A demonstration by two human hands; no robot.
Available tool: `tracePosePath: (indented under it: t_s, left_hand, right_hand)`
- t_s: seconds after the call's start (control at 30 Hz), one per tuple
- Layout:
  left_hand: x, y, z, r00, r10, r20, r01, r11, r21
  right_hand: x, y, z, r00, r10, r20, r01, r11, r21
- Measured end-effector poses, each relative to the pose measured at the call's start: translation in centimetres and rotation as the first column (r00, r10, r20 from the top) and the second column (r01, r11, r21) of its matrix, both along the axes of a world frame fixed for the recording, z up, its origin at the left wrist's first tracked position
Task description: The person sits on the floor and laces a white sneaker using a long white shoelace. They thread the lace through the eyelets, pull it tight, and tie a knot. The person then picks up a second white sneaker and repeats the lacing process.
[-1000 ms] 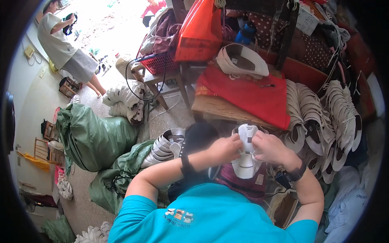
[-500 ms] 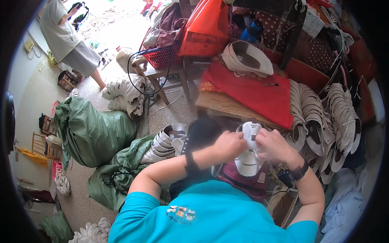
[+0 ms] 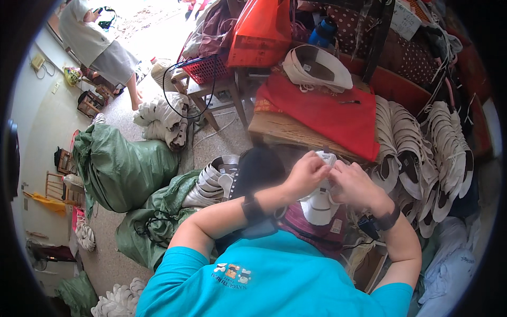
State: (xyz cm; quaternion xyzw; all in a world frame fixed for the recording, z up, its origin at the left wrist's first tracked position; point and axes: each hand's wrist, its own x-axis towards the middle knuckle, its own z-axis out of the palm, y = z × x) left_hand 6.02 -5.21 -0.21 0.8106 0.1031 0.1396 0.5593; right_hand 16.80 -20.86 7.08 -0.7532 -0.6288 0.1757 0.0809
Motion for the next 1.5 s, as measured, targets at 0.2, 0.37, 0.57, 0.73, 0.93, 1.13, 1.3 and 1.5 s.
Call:
tracePosePath:
  t_s: [0.2, 0.37, 0.57, 0.73, 0.93, 1.13, 1.3, 1.5]
  left_hand:
    - [0.2, -1.7, -0.2, 0.994, -0.106, 0.000, 0.104, 0.981, 0.161]
    - [1.0, -2.4, -1.3, 0.955, -0.284, -0.088, 0.296, 0.883, 0.365]
    - [2.7, -2.3, -0.2, 0.861, -0.333, -0.384, 0.497, 0.709, 0.500]
    - [2.4, -1.6, -0.3, 0.861, -0.410, -0.301, 0.509, 0.699, 0.502]
    - [1.7, 2.3, 0.3, 0.983, -0.179, 0.037, 0.164, 0.954, 0.250]
    - [-0.7, 0.8, -0.2, 0.972, -0.210, 0.104, 0.223, 0.965, -0.134]
    - [-1.0, 1.6, -2.1, 0.962, -0.213, 0.168, 0.270, 0.801, -0.534]
    - [-0.9, 2.2, -0.3, 0.981, -0.114, 0.158, 0.192, 0.710, -0.677]
  right_hand:
    - [1.2, -1.1, 0.4, 0.995, -0.021, -0.102, 0.017, 0.999, -0.037]
    - [0.5, -2.8, -0.9, 0.994, -0.090, -0.061, 0.097, 0.988, 0.124]
    - [0.1, -3.5, -2.6, 0.988, -0.127, -0.090, 0.147, 0.955, 0.257]
    - [-0.6, -3.7, -2.9, 0.981, -0.160, -0.112, 0.187, 0.936, 0.297]
    - [-0.9, -3.6, -1.9, 0.905, -0.231, -0.356, 0.338, 0.900, 0.276]
    - [-2.9, -1.8, -4.4, 0.907, -0.259, -0.332, 0.390, 0.814, 0.431]
    - [-3.8, -1.7, -2.9, 0.550, -0.320, -0.772, 0.709, 0.667, 0.229]
    - [-3.3, -0.3, 0.3, 0.402, -0.370, -0.837, 0.832, 0.529, 0.167]
